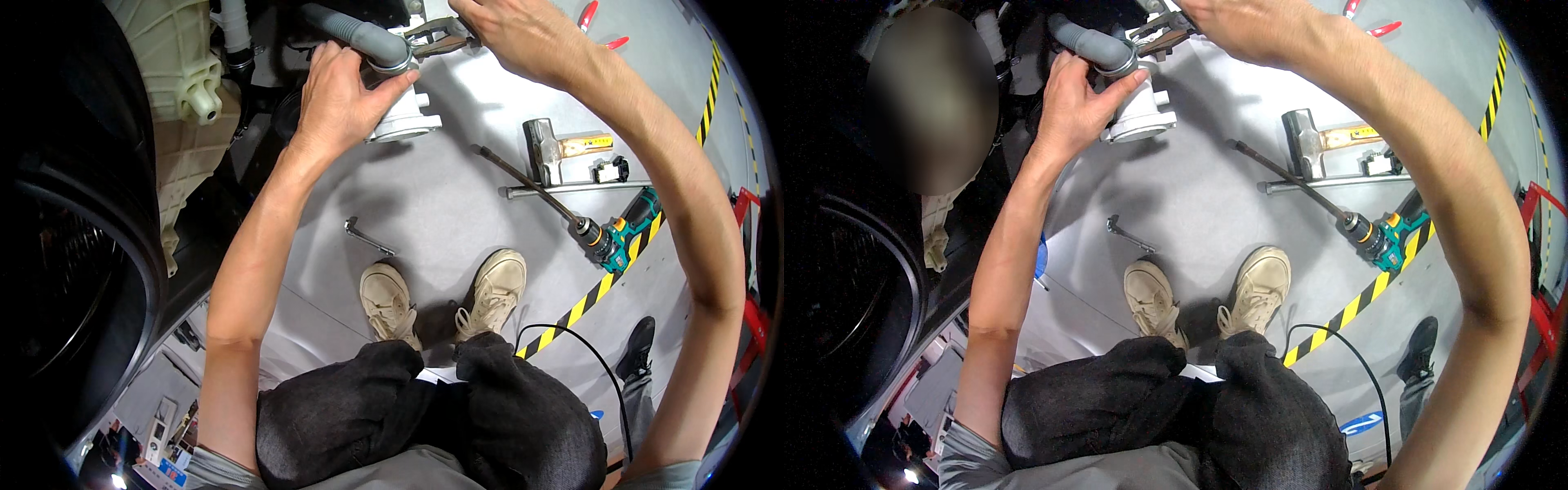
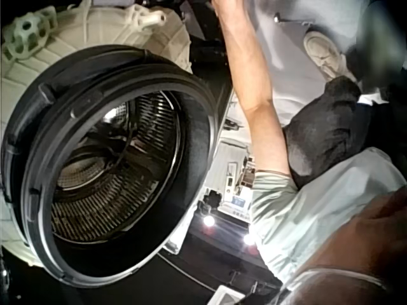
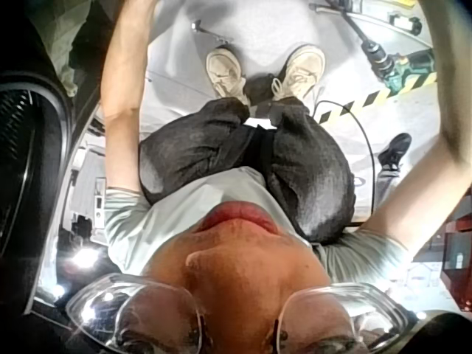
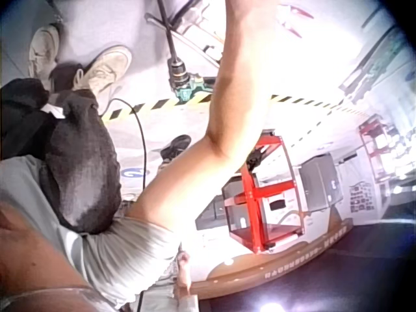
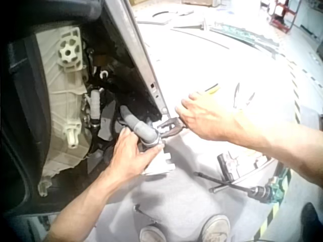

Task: The person uses pliers to loosen and remove a clamp from a black hose connected to a white plastic pump assembly, then detaches the hose and pulls a smaller grey tube from the same assembly.

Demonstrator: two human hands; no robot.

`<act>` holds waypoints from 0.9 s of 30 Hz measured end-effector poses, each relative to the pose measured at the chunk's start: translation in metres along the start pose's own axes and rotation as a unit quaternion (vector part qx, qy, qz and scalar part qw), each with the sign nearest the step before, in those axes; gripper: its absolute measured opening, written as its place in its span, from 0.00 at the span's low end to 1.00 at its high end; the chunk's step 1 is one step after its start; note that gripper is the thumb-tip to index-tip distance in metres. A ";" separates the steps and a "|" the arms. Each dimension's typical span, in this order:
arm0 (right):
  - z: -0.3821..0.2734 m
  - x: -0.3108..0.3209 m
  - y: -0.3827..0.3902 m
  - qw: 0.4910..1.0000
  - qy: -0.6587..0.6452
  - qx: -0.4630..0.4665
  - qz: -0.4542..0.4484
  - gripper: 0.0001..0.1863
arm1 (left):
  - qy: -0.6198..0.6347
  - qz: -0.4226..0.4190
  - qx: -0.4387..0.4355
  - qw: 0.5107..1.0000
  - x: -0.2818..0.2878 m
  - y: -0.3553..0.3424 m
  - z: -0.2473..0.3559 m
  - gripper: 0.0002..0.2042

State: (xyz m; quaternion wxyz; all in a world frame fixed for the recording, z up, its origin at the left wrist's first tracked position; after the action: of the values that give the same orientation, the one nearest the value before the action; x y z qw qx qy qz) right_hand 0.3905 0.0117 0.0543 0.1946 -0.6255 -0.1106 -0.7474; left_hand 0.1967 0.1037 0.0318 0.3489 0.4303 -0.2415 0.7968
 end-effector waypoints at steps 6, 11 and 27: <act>0.003 0.002 -0.001 1.000 -0.015 -0.025 0.001 0.08 | 0.013 0.021 -0.023 0.999 0.002 -0.002 0.001 0.19; 0.004 0.002 -0.001 0.999 -0.012 -0.029 -0.012 0.08 | 0.010 0.012 -0.007 1.000 0.003 -0.001 0.003 0.18; 0.004 0.007 0.000 0.998 -0.023 -0.044 -0.027 0.09 | 0.027 0.024 -0.015 0.999 0.002 -0.001 0.004 0.18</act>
State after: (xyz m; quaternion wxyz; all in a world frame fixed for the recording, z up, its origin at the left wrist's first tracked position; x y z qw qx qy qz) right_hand 0.3933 0.0121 0.0620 0.1438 -0.6470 -0.0989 -0.7423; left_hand 0.1983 0.1023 0.0353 0.3428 0.3974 -0.2537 0.8125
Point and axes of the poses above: each hand's wrist, its own y-axis away from the middle knuckle, its own x-axis out of the back of the hand, z = x × y, the point moved 4 cm from there along -y, towards the middle knuckle, and after that the axes turned 10 degrees about x, right-handed, at the moved point
